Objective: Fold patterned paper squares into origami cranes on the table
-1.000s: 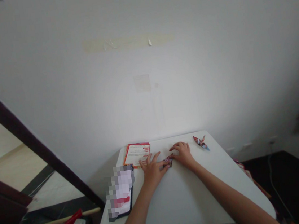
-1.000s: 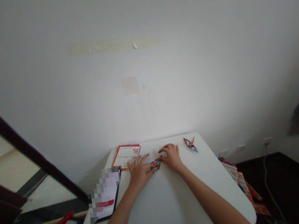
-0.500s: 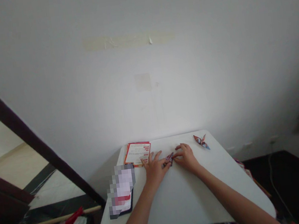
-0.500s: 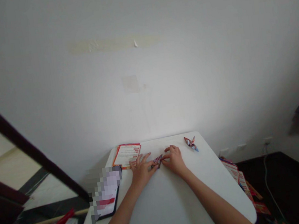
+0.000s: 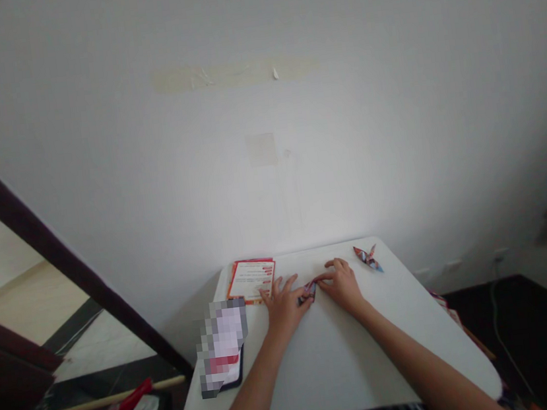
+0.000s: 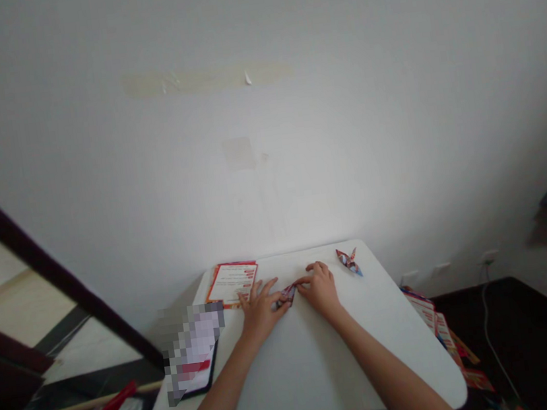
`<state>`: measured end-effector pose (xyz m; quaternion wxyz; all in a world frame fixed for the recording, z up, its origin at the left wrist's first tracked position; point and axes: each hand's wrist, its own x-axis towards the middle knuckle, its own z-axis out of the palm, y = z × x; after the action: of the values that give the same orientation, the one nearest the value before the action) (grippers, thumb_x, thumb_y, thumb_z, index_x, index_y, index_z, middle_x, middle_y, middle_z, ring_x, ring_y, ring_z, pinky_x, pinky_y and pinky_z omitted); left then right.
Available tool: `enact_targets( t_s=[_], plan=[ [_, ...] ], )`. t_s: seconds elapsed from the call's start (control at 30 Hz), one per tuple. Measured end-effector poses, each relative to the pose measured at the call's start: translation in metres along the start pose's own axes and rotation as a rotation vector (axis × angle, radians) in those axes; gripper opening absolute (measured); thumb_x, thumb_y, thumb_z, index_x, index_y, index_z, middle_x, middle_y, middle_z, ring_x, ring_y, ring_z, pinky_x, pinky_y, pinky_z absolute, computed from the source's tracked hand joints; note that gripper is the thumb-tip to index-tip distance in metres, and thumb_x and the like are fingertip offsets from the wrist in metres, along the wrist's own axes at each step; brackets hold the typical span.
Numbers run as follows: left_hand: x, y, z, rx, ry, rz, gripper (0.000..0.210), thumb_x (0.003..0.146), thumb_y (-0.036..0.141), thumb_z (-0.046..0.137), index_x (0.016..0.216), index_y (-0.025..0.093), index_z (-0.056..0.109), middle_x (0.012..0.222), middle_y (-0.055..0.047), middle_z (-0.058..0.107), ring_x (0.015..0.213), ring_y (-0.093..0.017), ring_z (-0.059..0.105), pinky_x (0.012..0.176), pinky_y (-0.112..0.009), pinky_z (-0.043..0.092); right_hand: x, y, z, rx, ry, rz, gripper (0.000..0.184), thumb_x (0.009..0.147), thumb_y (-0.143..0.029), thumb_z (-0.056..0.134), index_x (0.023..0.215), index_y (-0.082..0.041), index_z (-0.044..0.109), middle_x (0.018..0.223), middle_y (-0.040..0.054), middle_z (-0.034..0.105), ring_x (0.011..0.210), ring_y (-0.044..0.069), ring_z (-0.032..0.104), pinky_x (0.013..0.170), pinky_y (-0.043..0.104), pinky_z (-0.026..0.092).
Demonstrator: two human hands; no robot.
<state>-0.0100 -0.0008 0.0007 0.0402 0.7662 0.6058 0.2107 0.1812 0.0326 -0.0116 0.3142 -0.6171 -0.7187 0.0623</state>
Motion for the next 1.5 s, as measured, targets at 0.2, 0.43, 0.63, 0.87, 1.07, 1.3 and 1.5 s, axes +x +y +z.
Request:
enact_targets(
  t_s=[0.2,0.43,0.63,0.87,1.07,1.3,1.5],
  plan=[
    [0.0,0.0,-0.001,0.004,-0.015,-0.004,0.017,0.081,0.05,0.066,0.093,0.042,0.073,0.146,0.01,0.05,0.14,-0.036,0.03,0.107,-0.079,0.004,-0.001,-0.002,0.0,-0.07,0.053,0.012,0.018,0.089,-0.035,0.06,0.097,-0.038,0.077,0.122,0.0072,0.055,0.123,0.027,0.041,0.097,0.038,0.041],
    [0.0,-0.001,0.001,0.009,0.007,-0.014,0.017,0.079,0.049,0.068,0.094,0.042,0.073,0.146,0.009,0.051,0.139,-0.035,0.032,0.109,-0.077,0.005,0.0,0.006,0.0,-0.011,0.072,-0.019,0.019,0.09,-0.033,0.06,0.099,-0.038,0.076,0.123,0.0066,0.055,0.12,0.026,0.045,0.096,0.04,0.042],
    [0.0,-0.002,0.003,-0.008,0.005,-0.017,0.016,0.079,0.049,0.068,0.093,0.043,0.073,0.145,0.01,0.051,0.138,-0.036,0.032,0.107,-0.079,0.005,0.001,0.009,0.002,0.03,0.02,-0.089,0.016,0.086,-0.03,0.065,0.093,-0.038,0.077,0.127,0.0049,0.054,0.123,0.026,0.043,0.101,0.041,0.04],
    [0.001,-0.004,0.004,-0.028,-0.009,-0.02,0.016,0.08,0.051,0.067,0.093,0.044,0.073,0.145,0.01,0.051,0.138,-0.036,0.031,0.107,-0.079,0.005,-0.001,0.003,0.002,-0.025,0.038,-0.027,0.017,0.088,-0.033,0.063,0.095,-0.038,0.077,0.128,0.0055,0.054,0.125,0.026,0.041,0.102,0.039,0.039],
    [0.001,-0.003,0.002,-0.036,-0.007,-0.039,0.015,0.08,0.05,0.066,0.091,0.043,0.074,0.146,0.01,0.05,0.139,-0.036,0.029,0.107,-0.078,0.004,-0.004,-0.006,-0.001,-0.045,0.05,-0.01,0.016,0.088,-0.039,0.063,0.094,-0.035,0.077,0.125,0.0067,0.054,0.125,0.026,0.041,0.101,0.039,0.039],
    [0.002,-0.004,0.002,-0.016,-0.015,-0.06,0.015,0.08,0.05,0.066,0.092,0.044,0.074,0.147,0.01,0.049,0.14,-0.036,0.029,0.11,-0.076,0.005,-0.007,-0.013,-0.001,-0.095,0.056,-0.006,0.017,0.084,-0.043,0.067,0.094,-0.034,0.076,0.121,0.0071,0.055,0.123,0.027,0.04,0.099,0.041,0.037],
    [0.001,-0.005,0.003,-0.016,-0.007,-0.053,0.015,0.081,0.05,0.065,0.092,0.045,0.073,0.146,0.011,0.049,0.139,-0.036,0.03,0.107,-0.078,0.005,-0.005,-0.014,-0.005,-0.095,0.025,-0.012,0.019,0.084,-0.047,0.065,0.092,-0.035,0.076,0.122,0.006,0.056,0.123,0.027,0.039,0.099,0.042,0.035]
  ],
)
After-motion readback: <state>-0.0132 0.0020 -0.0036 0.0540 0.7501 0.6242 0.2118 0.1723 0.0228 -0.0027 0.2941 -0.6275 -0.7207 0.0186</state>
